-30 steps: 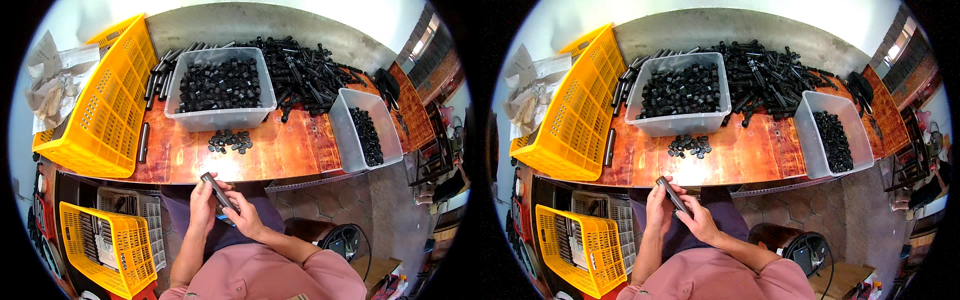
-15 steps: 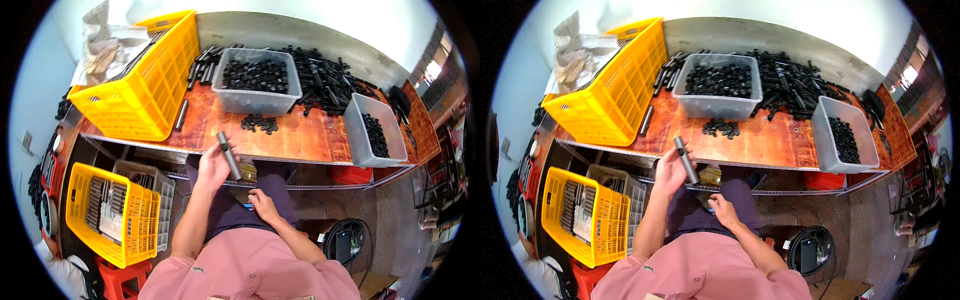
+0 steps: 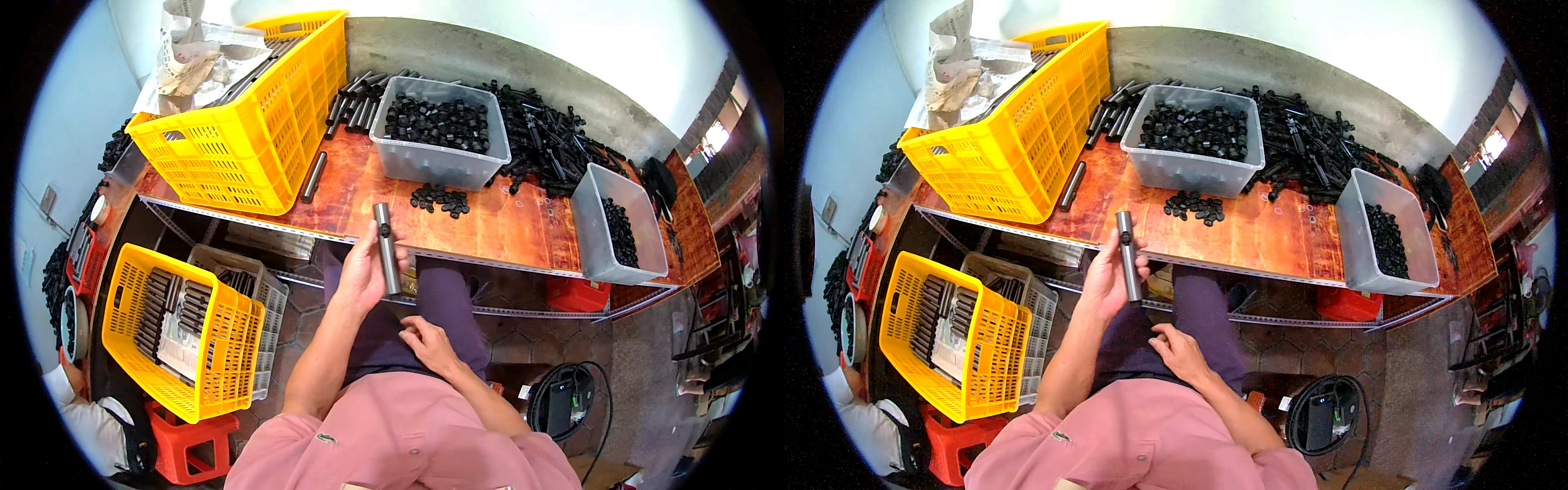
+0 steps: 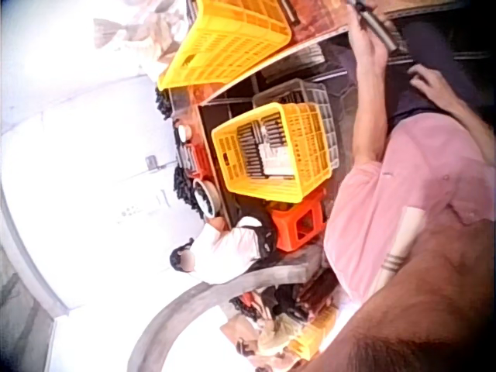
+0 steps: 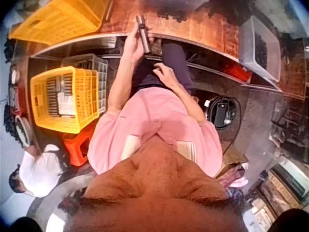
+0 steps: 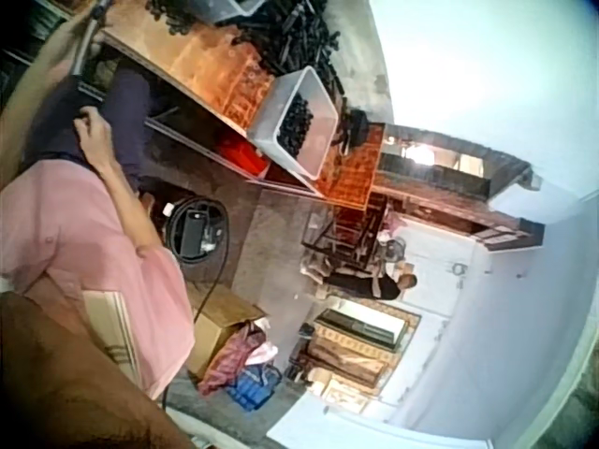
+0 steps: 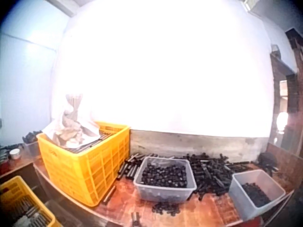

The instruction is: The person assembles small black plastic caps onto cylindrical metal rods at a workbench. They pick up a rod, slide a cap onto it, and place the assembled unit on the table, repeating the process with multiple rods and caps.

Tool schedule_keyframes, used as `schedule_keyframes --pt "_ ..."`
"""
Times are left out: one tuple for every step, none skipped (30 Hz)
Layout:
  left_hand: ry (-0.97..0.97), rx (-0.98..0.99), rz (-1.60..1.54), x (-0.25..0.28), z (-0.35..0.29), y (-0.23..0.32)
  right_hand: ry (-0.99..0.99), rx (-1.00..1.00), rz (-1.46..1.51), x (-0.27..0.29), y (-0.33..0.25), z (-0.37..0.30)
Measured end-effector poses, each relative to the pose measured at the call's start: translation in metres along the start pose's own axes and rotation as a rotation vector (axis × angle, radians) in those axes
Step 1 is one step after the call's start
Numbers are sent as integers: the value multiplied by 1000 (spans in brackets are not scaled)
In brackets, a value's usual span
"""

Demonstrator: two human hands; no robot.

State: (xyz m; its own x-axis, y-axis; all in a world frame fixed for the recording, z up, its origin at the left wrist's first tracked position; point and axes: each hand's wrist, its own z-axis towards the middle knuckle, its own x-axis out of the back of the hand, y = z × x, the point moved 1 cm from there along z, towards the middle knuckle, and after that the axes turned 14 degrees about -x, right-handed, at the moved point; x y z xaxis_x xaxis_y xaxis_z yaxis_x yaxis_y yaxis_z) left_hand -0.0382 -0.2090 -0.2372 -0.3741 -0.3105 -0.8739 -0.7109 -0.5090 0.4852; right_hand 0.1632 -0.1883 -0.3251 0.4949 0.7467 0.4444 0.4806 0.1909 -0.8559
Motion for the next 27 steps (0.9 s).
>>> schedule_keyframes --pt "4 -6 -11 5 -2 2 23 61 -9 2 -5 0" --pt "9 -12 -19 13 -3 5 45 123 -15 4 -8 0" --pt "13 -18 -27 19 -4 7 68 185 -22 7 -12 1" --pt "38 -29 -17 24 -5 10 146 238 -9 14 -23 1" --pt "55 -38 -44 22 -10 16 217 329 -27 23 -26 6" --pt "75 -53 -29 29 -10 18 301 385 -56 34 -29 14" --pt "99 -71 -11 35 -12 21 381 442 -82 45 -32 23" --pt "101 -97 -2 38 -13 22 441 432 -66 56 -33 35" --pt "110 -107 16 41 -14 23 501 422 -51 68 -33 49" --pt "118 -101 36 41 -14 22 581 400 -88 81 -34 62" --pt "123 -97 58 40 -13 22 662 378 -124 94 -34 75" --pt "125 -90 72 40 -12 20 676 336 -143 107 -32 89" --pt "127 -82 86 39 -10 18 689 294 -162 120 -29 103" --pt "131 -74 99 38 -7 17 716 290 -178 131 -26 116" --pt "132 -64 112 35 -3 15 743 285 -194 141 -21 130" --pt "136 -56 128 33 1 13 767 280 -208 146 -19 141" --pt "139 -45 143 30 5 10 749 238 -214 151 -17 151" --pt "139 -42 164 25 10 9 731 194 -220 154 -16 160" --pt "132 -44 199 25 17 7 709 151 -226 155 -15 167" --pt "124 -45 234 25 24 5 697 119 -215 154 -14 172" --pt "115 -44 268 25 32 2 694 101 -225 154 -15 175" --pt "119 -40 290 25 40 2 686 83 -233 153 -21 175" --pt "120 -32 296 27 47 0 679 66 -241 153 -26 176" --pt "122 -23 302 30 54 -2 697 60 -265 151 -27 177" --pt "118 -14 306 30 62 -3 688 48 -276 152 -29 178" --pt "106 -10 328 27 68 -4 678 36 -287 153 -31 179" --pt "99 8 307 26 76 -4 668 24 -297 154 -31 182"
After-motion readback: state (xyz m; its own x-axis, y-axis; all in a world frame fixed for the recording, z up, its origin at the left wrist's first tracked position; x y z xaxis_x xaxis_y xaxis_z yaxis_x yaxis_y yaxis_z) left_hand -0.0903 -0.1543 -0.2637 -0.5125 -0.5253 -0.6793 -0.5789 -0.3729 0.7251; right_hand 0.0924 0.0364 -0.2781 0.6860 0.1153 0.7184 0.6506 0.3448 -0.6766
